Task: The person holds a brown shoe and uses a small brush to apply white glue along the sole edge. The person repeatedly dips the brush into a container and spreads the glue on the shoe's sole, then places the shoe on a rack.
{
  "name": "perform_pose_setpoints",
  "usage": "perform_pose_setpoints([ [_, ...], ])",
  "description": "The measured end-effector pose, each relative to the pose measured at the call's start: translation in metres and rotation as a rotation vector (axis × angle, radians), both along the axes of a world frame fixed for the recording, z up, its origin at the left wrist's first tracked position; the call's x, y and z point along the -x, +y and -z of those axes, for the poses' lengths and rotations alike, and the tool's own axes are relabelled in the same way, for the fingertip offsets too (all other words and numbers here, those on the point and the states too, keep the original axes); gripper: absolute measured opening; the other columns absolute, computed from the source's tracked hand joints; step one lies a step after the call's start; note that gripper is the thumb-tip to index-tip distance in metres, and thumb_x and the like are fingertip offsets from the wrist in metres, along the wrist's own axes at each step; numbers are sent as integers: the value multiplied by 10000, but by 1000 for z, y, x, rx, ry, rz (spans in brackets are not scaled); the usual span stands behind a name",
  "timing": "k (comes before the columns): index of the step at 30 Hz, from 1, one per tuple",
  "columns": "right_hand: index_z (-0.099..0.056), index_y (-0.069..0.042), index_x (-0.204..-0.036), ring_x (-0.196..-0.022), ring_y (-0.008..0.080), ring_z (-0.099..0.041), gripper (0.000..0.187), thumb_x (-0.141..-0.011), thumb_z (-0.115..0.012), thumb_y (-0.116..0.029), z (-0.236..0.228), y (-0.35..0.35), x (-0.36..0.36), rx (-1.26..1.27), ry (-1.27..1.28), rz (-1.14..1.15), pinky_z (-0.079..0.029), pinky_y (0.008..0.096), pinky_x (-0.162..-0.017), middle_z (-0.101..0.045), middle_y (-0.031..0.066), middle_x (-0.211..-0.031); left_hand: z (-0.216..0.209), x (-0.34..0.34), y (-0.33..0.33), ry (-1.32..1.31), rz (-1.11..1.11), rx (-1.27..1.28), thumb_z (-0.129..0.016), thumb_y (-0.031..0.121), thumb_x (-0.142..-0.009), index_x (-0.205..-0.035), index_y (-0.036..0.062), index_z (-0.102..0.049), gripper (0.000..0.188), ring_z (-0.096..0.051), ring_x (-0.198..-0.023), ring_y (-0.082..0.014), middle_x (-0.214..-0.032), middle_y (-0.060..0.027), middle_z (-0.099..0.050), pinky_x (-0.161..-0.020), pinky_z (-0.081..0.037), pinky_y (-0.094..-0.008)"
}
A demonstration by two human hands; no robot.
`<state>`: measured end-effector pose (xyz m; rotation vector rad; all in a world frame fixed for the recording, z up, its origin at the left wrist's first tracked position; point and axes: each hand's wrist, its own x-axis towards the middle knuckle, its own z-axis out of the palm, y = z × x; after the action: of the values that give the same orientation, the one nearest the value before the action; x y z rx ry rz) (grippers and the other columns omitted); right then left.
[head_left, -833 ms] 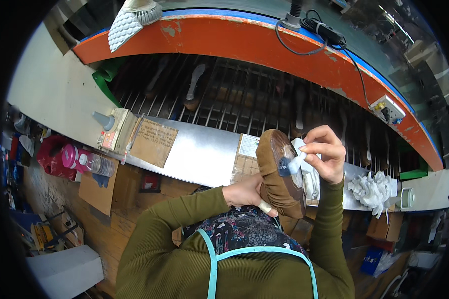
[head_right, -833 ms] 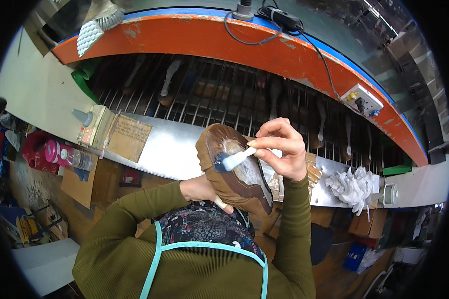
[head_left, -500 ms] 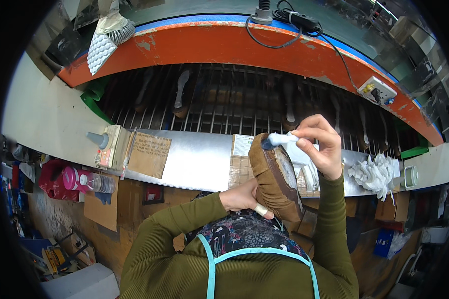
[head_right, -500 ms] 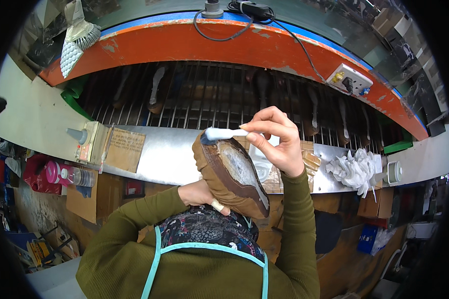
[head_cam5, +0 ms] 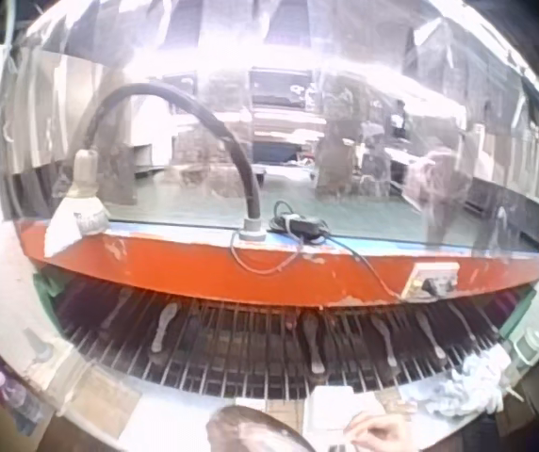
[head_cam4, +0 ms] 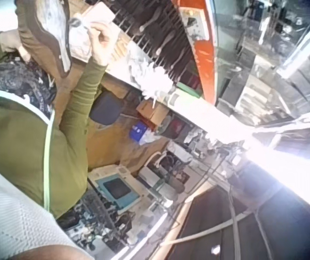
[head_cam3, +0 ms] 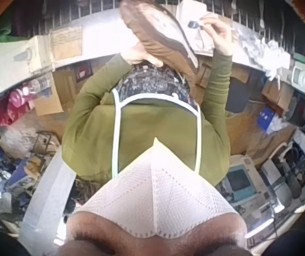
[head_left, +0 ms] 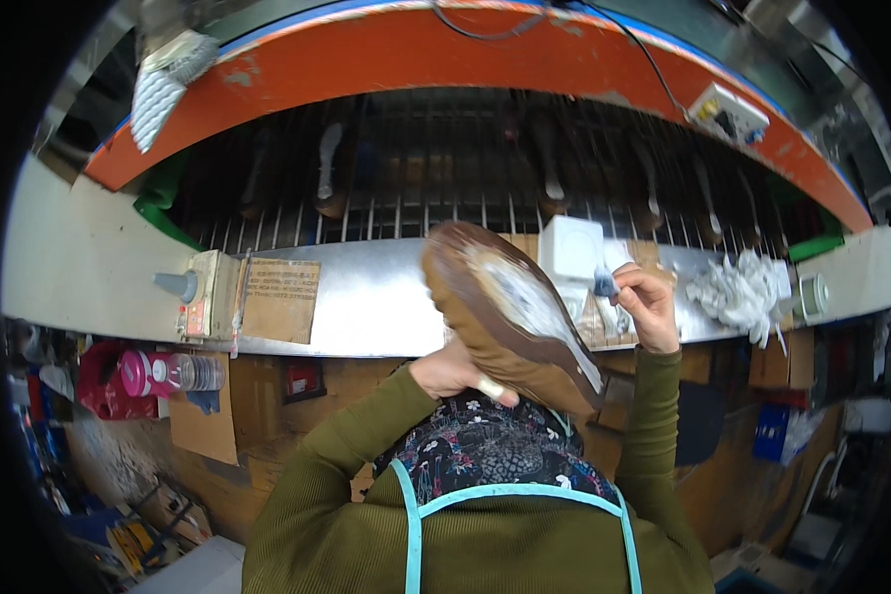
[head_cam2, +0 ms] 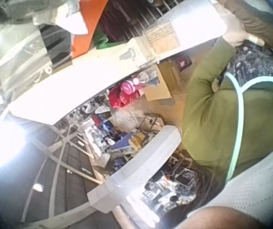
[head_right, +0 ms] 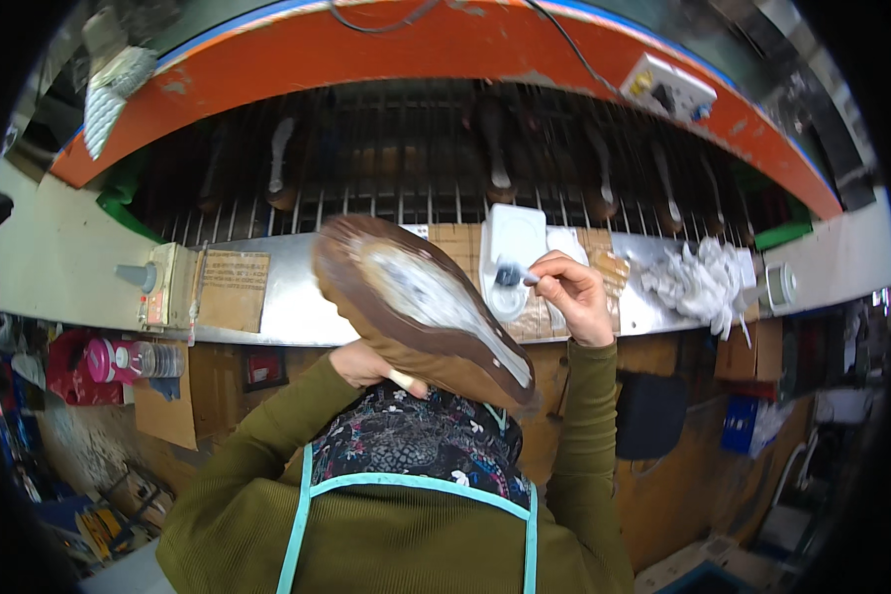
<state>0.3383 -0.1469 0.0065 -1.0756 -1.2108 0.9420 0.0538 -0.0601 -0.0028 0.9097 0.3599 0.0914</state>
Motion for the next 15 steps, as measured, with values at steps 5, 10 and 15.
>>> perform_pose_setpoints([
  [5, -704, -12, -947, -762, 88, -601, 146, -857, -689, -126, 103, -69, -11, 437, -153, 461, -463, 240, -716, -674, 36, -838, 30, 39, 18, -232, -257, 32, -839, 292, -602, -1331, -5, -451, 878, -510, -1218, -294, -1309, -164, -535, -1055, -389, -420],
  [10, -734, -159, -808, -706, 234, -600, 111, -786, -723, -267, 148, -68, 6, 502, -924, 815, -329, 384, -738, -643, 16, -769, 47, 32, 44, -854, -335, 45, -705, 632, -698, -1449, 32, -252, 1062, -457, -1246, -405, -1404, -258, -376, -1062, -374, -547],
  [15, -712, -158, -770, -731, 228, -578, 64, -776, -715, -222, 162, -47, 9, 264, -1196, 869, -314, 402, -743, -623, 15, -772, -17, 32, 58, -831, -185, 217, -574, 700, -775, -1443, 21, -269, 1000, -542, -1062, -405, -1347, -289, -392, -1039, -353, -592],
])
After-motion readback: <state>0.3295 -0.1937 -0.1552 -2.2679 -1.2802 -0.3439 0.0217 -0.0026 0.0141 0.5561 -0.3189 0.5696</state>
